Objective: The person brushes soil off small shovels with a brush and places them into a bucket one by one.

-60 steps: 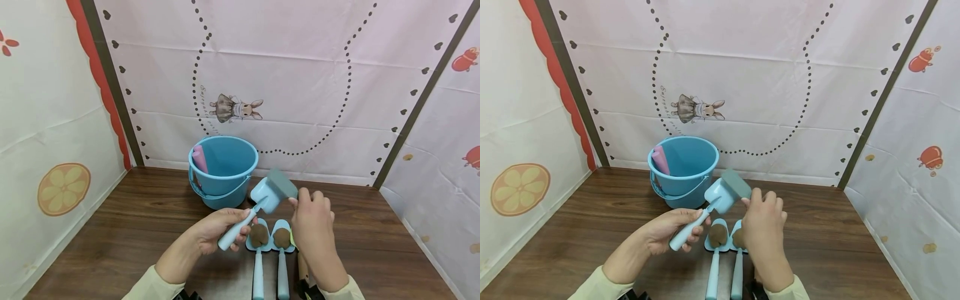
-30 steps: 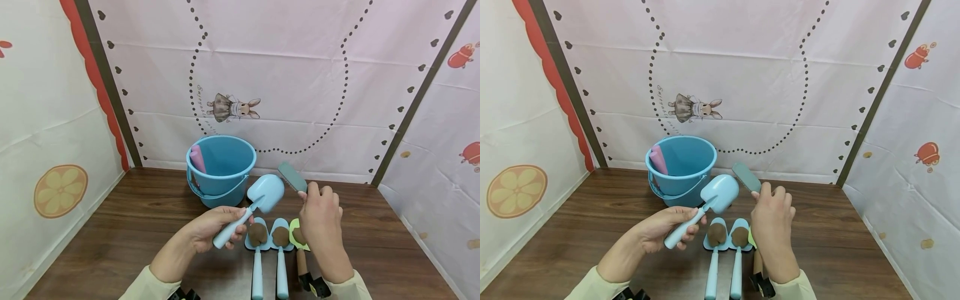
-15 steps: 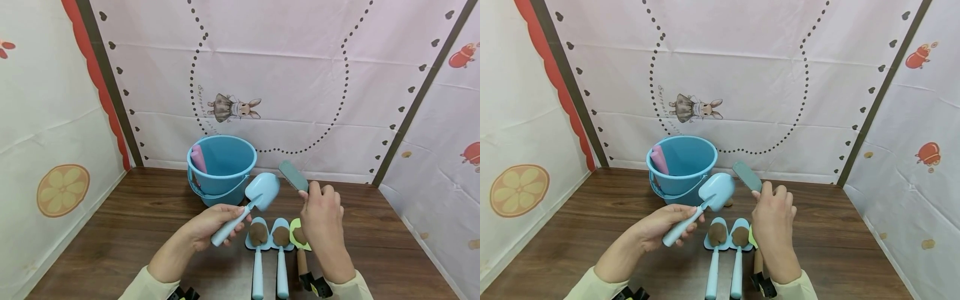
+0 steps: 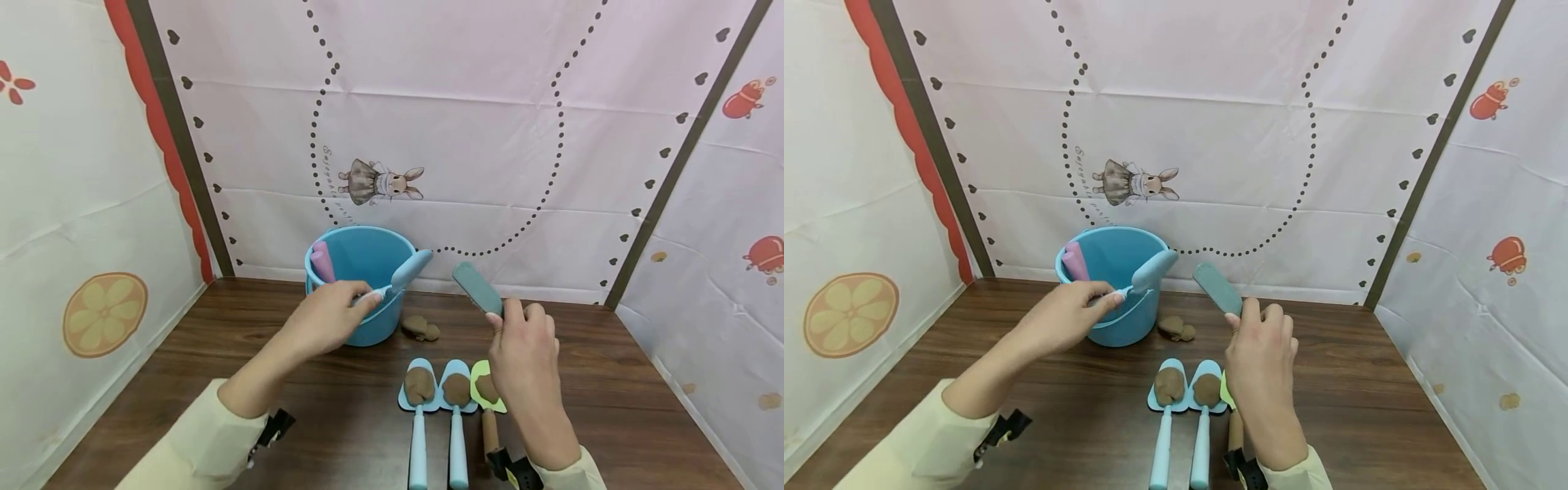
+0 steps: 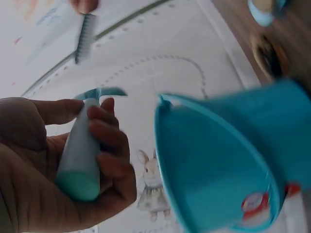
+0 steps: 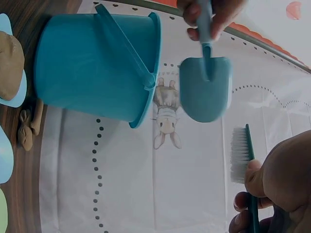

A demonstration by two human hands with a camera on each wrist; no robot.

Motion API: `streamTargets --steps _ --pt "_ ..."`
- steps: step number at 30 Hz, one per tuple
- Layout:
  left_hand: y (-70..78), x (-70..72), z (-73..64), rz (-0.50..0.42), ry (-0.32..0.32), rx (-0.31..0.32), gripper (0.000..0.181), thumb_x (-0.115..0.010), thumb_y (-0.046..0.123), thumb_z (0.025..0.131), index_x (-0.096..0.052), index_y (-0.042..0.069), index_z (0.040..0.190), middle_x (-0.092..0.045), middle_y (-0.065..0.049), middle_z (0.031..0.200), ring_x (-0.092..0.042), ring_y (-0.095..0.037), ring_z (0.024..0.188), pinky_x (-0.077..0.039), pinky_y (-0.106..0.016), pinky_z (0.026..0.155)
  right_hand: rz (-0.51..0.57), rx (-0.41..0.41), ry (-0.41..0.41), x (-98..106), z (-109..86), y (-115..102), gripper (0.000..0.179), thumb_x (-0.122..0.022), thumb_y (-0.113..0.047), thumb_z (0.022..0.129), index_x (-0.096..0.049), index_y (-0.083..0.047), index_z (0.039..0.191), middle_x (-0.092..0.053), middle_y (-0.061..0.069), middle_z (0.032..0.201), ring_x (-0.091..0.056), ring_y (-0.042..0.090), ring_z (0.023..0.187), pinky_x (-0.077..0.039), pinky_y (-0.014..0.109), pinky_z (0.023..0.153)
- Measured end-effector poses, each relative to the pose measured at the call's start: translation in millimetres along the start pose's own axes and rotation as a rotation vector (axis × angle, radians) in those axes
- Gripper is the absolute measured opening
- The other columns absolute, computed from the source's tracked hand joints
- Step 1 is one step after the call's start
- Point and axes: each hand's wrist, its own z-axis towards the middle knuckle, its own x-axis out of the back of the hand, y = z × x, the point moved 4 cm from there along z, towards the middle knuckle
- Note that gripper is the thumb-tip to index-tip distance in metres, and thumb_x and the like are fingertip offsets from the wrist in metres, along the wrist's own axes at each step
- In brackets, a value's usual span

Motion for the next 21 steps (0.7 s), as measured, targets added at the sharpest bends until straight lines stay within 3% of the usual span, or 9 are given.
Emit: streamTargets --steps 5,9,15,21 --pt "-6.0 13.8 18.3 0.339 0.103 -0.009 0.033 -0.052 0.037 0.106 -0.059 0.014 0.083 -0.051 -0.002 0.065 -0.053 -0.019 0.06 -0.042 -0.035 0.051 0.004 0.004 0.006 3 0.5 1 0.026 -0.059 -0.025 0.102 -0.059 0.002 0.104 -0.045 0.014 0.083 -0.043 0.03 0.073 -0.036 0.043 0.062" --pt "-15.8 20.6 32.0 0.555 0.109 -0.058 0.032 -0.053 0.032 0.106 -0.06 0.01 0.084 -0.053 -0.005 0.069 -0.056 -0.023 0.067 -0.046 -0.039 0.052 0.009 -0.002 -0.004 3 -0.1 1 0.027 -0.058 -0.025 0.102 -0.059 0.002 0.105 -0.044 0.014 0.083 -0.042 0.03 0.074 -0.036 0.043 0.063" --pt "-29.2 21.9 50.6 0.762 0.025 -0.104 0.024 -0.058 0.027 0.102 -0.069 0.006 0.095 -0.064 -0.01 0.081 -0.059 -0.027 0.078 -0.053 -0.049 0.062 0.011 0.004 -0.008 2 -0.3 0 0.027 -0.059 -0.025 0.102 -0.058 0.001 0.107 -0.044 0.014 0.083 -0.043 0.031 0.074 -0.035 0.042 0.063" --pt "-40.3 18.3 71.7 0.849 -0.096 -0.126 0.018 -0.065 0.022 0.098 -0.07 0.011 0.084 -0.063 -0.005 0.075 -0.056 -0.023 0.07 -0.054 -0.047 0.063 0.007 0.019 -0.004 0 -0.6 -1 0.028 -0.061 -0.025 0.1 -0.058 0.002 0.107 -0.045 0.014 0.083 -0.044 0.032 0.074 -0.035 0.042 0.063"
